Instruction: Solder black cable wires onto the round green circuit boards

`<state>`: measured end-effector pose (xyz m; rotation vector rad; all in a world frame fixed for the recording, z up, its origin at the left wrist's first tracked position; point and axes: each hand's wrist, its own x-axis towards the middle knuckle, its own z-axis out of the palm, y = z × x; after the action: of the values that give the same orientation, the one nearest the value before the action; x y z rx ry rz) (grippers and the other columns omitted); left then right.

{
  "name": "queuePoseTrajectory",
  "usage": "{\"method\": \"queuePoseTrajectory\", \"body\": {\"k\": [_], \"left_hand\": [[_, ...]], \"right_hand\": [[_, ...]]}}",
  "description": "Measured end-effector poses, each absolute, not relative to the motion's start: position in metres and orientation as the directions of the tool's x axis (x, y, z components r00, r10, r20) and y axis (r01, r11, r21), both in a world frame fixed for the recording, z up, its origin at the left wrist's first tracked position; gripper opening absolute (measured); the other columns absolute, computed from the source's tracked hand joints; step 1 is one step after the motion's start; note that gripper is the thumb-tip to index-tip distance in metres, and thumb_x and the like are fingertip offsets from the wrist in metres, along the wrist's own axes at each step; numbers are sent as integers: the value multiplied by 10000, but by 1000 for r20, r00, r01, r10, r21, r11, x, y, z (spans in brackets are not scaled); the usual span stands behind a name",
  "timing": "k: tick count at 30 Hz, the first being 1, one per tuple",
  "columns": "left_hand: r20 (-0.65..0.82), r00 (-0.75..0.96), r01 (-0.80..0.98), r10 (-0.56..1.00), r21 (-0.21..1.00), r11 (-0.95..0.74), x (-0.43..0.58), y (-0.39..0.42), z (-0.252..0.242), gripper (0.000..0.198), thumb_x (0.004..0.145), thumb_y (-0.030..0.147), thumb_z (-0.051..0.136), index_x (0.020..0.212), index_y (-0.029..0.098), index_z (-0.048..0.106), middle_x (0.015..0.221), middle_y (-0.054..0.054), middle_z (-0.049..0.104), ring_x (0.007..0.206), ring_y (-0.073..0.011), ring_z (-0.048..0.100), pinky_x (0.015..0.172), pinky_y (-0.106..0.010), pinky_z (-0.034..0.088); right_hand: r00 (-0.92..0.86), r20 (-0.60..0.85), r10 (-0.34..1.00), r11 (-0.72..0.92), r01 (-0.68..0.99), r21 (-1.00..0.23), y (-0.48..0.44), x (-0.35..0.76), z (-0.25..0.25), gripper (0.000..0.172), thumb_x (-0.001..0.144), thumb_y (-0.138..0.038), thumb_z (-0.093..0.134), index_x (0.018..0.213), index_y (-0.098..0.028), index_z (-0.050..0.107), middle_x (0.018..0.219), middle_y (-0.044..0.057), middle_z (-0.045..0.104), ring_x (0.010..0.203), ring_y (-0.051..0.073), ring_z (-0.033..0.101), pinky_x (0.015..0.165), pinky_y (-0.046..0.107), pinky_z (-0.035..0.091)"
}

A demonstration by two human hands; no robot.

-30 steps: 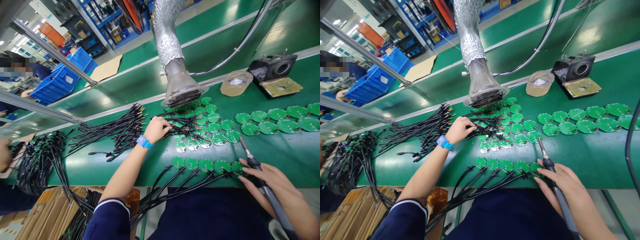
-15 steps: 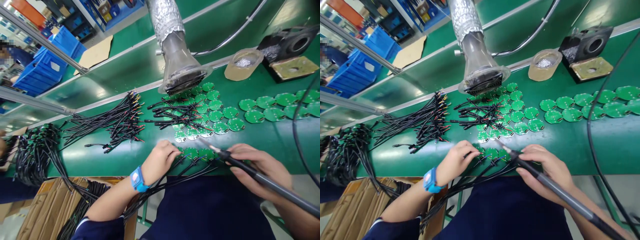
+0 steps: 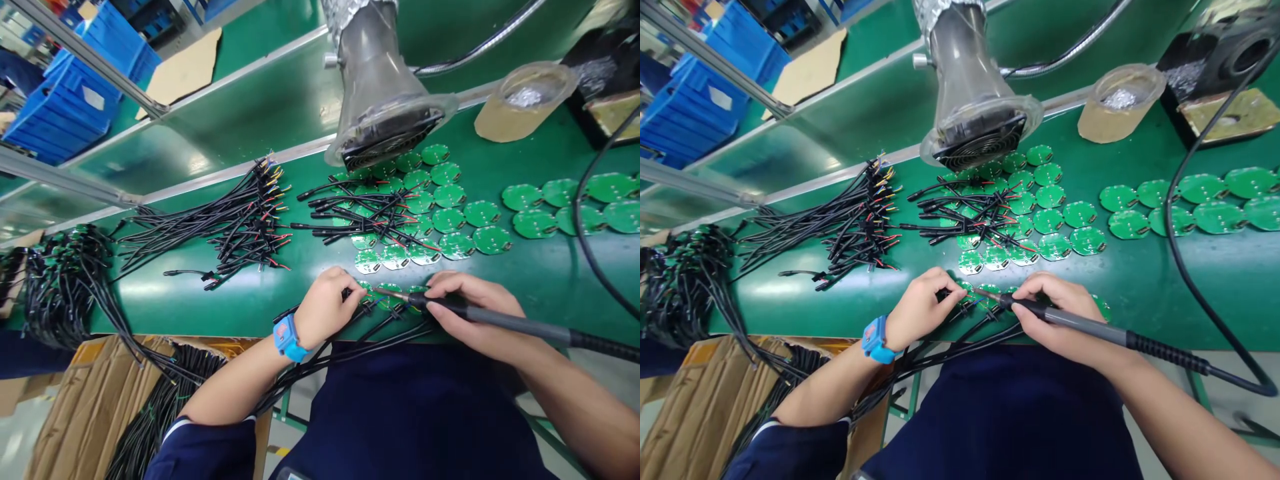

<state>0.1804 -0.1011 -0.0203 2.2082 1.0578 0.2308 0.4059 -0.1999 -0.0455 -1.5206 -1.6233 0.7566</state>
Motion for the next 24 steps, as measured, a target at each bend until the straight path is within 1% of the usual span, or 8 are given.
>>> {"method": "queuePoseTrajectory", "body": {"k": [3,8,13,15,18,20,24], "left_hand": [[-125,653,630,747,638,-443,181,-101,-20,129,831,207,580,709,177,609,723,-25,562,720,-150,549,668,-281,448],[-124,637,642,761,631,-434,183,-101,-20,124,824,207,589,703,182,603,717,-23,560,709,-151,547,648,-283,447],[-156,630,665,761,614,-425,184,-100,-18,131,829,205,580,704,178,606,726,-28,569,723,-156,556,657,-285,449],[-168,630,671,758,609,-422,185,-100,-18,136,830,207,578,701,177,608,730,-31,576,728,-158,559,668,-289,451],[-175,630,675,757,605,-422,186,-99,-17,138,827,203,578,695,179,609,727,-32,581,731,-161,564,682,-296,455],[-180,629,679,756,601,-421,187,-99,-17,137,826,198,576,695,178,609,730,-35,584,735,-163,566,685,-299,456],[-193,626,693,755,583,-425,187,-100,-16,143,831,199,575,693,175,605,740,-41,588,739,-166,563,689,-299,455]], "right_hand": [[14,121,993,94,536,-839,-199,405,-44,85,801,-268,590,862,-218,558,884,18,639,754,135,628,577,217,487],[26,119,993,84,556,-827,-199,405,-44,103,794,-297,597,864,-227,570,890,16,646,777,146,635,586,221,490],[37,111,993,70,569,-819,-199,406,-45,111,788,-312,609,856,-232,572,868,1,646,708,126,625,563,209,475],[47,120,992,77,530,-844,-201,408,-47,106,787,-303,615,855,-234,570,852,-2,638,730,134,625,569,214,472],[123,122,985,60,419,-906,-205,410,-51,90,800,-292,604,853,-235,558,845,6,625,809,166,626,607,243,482],[143,109,984,49,373,-927,-206,411,-54,87,806,-290,596,853,-232,551,848,13,623,835,180,622,624,261,486],[91,102,991,57,403,-914,-205,411,-56,105,795,-287,612,855,-227,551,830,9,625,829,174,622,619,253,480]]}}
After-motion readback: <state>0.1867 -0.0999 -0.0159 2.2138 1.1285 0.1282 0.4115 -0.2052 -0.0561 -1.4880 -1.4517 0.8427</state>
